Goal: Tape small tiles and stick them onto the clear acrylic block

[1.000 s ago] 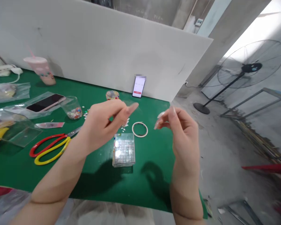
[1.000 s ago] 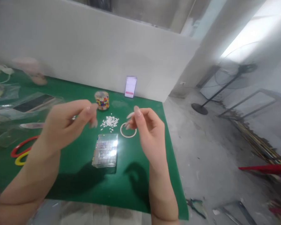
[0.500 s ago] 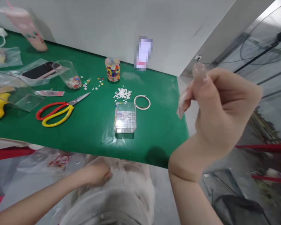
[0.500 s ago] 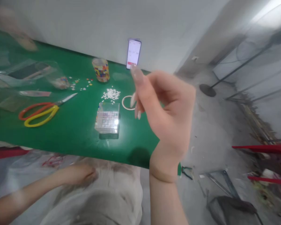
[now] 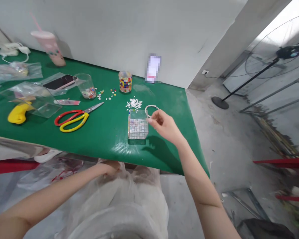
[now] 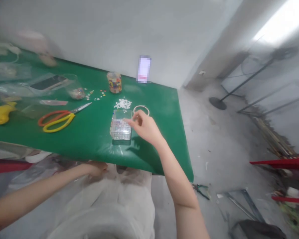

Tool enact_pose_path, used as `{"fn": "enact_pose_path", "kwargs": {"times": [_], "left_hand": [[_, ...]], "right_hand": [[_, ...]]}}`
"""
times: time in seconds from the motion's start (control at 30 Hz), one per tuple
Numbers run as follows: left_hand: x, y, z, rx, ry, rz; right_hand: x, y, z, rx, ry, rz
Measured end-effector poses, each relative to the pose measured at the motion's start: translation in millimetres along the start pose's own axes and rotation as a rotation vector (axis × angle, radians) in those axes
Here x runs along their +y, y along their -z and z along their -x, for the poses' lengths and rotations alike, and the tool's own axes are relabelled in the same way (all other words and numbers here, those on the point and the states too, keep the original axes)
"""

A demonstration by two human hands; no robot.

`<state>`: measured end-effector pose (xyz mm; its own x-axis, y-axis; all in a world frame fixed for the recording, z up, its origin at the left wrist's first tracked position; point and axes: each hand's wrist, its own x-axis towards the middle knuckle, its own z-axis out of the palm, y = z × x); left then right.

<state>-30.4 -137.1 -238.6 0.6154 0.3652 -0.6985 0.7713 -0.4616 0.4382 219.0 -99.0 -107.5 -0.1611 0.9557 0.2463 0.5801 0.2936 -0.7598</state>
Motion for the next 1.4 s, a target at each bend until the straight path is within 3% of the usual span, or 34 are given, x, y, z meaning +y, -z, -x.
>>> {"fn": "enact_pose_path", "kwargs": {"times": [0.13, 0.23, 0.27, 0.3, 0.37, 0.47, 0.53, 0.6, 0.7, 0.9, 1.07, 1.23, 1.4], "left_hand": [[41, 7.8, 20, -0.229, -0.122, -0.011], [61, 40.4, 50, -0.295, -0.262, 0.040], [61, 58.2, 59, -0.242, -0.275, 0.064], [58, 78.6, 66, -0.145, -0.264, 0.083], [42, 122.7, 73, 0.168, -0.153, 0.100], [2, 181.1, 67, 0.681, 0.145, 0.049], [-23, 207.3, 56, 0.874, 0.323, 0.004], [-42, 223.9, 43, 0.980, 0.436, -0.037], [-58, 241.4, 22, 1.035, 0.492, -0.106], [-81, 276.2, -14, 1.003, 0.451, -0.205], [-97, 271.2, -35, 0.970, 0.405, -0.238], [-112, 258.2, -31, 0.879, 0.301, -0.288], [-126, 271.9, -8, 0.823, 0.297, -0.334]], "right_hand": [[12, -24, 5, -0.076, 0.080, 0.075], [22, -41, 4, -0.075, 0.102, 0.118], [26, -46, 2, -0.075, 0.114, 0.124], [29, -51, 1, -0.075, 0.130, 0.126], [36, -57, 0, -0.063, 0.164, 0.124], [43, -62, 2, -0.021, 0.205, 0.117], [47, -62, 4, -0.005, 0.237, 0.110], [50, -62, 7, 0.010, 0.266, 0.096], [53, -61, 10, 0.059, 0.288, 0.068], [52, -56, 13, 0.131, 0.272, 0.079], [49, -52, 14, 0.153, 0.253, 0.084], [46, -51, 15, 0.221, 0.227, 0.041], [47, -49, 15, 0.305, 0.180, -0.004]]}}
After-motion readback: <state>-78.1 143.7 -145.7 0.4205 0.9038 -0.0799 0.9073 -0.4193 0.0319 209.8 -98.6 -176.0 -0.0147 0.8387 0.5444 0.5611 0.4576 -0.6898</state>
